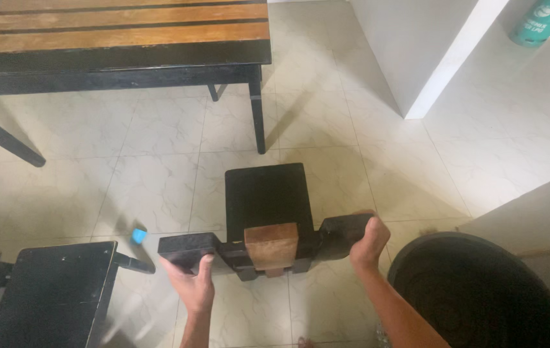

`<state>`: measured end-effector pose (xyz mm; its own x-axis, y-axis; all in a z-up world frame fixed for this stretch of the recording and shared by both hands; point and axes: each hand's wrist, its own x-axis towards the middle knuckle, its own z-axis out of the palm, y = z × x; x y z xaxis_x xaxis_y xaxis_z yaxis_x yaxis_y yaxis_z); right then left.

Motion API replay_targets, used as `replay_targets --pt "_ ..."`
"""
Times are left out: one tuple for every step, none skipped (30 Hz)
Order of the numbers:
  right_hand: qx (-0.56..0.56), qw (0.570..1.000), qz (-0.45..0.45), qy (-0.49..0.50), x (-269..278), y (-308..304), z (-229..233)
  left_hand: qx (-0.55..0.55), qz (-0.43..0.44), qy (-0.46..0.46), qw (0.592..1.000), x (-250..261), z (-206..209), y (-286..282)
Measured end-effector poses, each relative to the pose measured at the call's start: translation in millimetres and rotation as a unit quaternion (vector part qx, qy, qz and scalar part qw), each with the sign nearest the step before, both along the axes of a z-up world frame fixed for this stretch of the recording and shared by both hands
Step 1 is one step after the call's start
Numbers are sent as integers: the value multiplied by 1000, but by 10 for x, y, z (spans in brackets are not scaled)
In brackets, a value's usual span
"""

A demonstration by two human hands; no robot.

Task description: The person moves several wooden chairs from near a window to positions tucked under a dining table. The person handles each chair by hand, lifting and placing them one at a time.

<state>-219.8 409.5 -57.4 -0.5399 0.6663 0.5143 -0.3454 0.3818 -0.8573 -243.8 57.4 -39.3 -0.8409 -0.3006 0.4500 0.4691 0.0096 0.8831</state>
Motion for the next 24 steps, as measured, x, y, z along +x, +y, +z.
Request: replay_targets --pt "6 1000 2 -2 5 -14 -23 -7 8 5 1000 -41 -10 -22" --pt "13 1000 5 -5 2 -31 -45 -15 15 9 1000 -83 -21 -43" --pt "21 1000 6 -7 15 -33 -54 -21 22 14 999 -99 -34 -53" --pt "16 1000 7 -13 18 -48 -66 -22 28 5 999 -111 -44 -71" --pt "11 1000 5 -17 -3 -73 -85 -24 32 -3 999 -157 -54 -89" --pt "7 1000 4 -21 -16 -91 -115 -25 35 -11 999 -201 -63 -112" --pt "-12 1000 11 -23 -35 -106 -158 -28 35 -2 999 -249 -65 -144" --pt "-31 999 17 -25 -41 -123 -230 -30 34 6 999 -277 -77 -180" --pt "-49 998 20 -30 -23 -130 -338 -32 30 12 999 -312 -110 -204" --pt "26 998 -44 -31 -53 -124 -448 -29 25 2 999 -387 -147 -227" --pt "99 989 -106 -34 -99 -147 -537 -29 20 -9 999 -454 -172 -285" --pt "172 971 -164 -38 -124 -200 -595 -28 16 -19 999 -512 -191 -356" --pt "132 978 -151 -54 -124 -268 -609 -28 2 -21 999 -561 -211 -417" --pt "92 984 -137 -69 -107 -340 -564 -29 -13 -23 999 -605 -227 -459" --pt "55 988 -120 -78 -159 -405 -455 -26 -26 -19 999 -719 -221 -481" --pt "26 991 -109 -68 -210 -497 -326 -27 -33 -7 999 -843 -206 -514" --pt "-4 993 -97 -64 -181 -603 -204 -28 -41 0 999 -891 -207 -552" --pt "-34 994 -86 -60 -169 -694 -90 -30 -49 6 998 -936 -214 -587" --pt "-21 994 -89 -53 -184 -767 7 -33 -62 5 997 -1032 -217 -619" --pt "-9 995 -92 -46 -209 -823 82 -36 -75 3 996 -1160 -212 -643" --pt "2 995 -95 -40 -225 -891 124 -41 -88 -1 995 -1243 -198 -683" --pt "-3 993 -107 -49 -223 -970 139 -49 -95 -7 994 -1299 -172 -730" --pt "-3 991 -121 -52 -230 -1004 147 -51 -102 -7 993 -1396 -137 -728" --pt "-4 989 -135 -56 -245 -1019 137 -53 -109 -8 993 -1492 -103 -709"
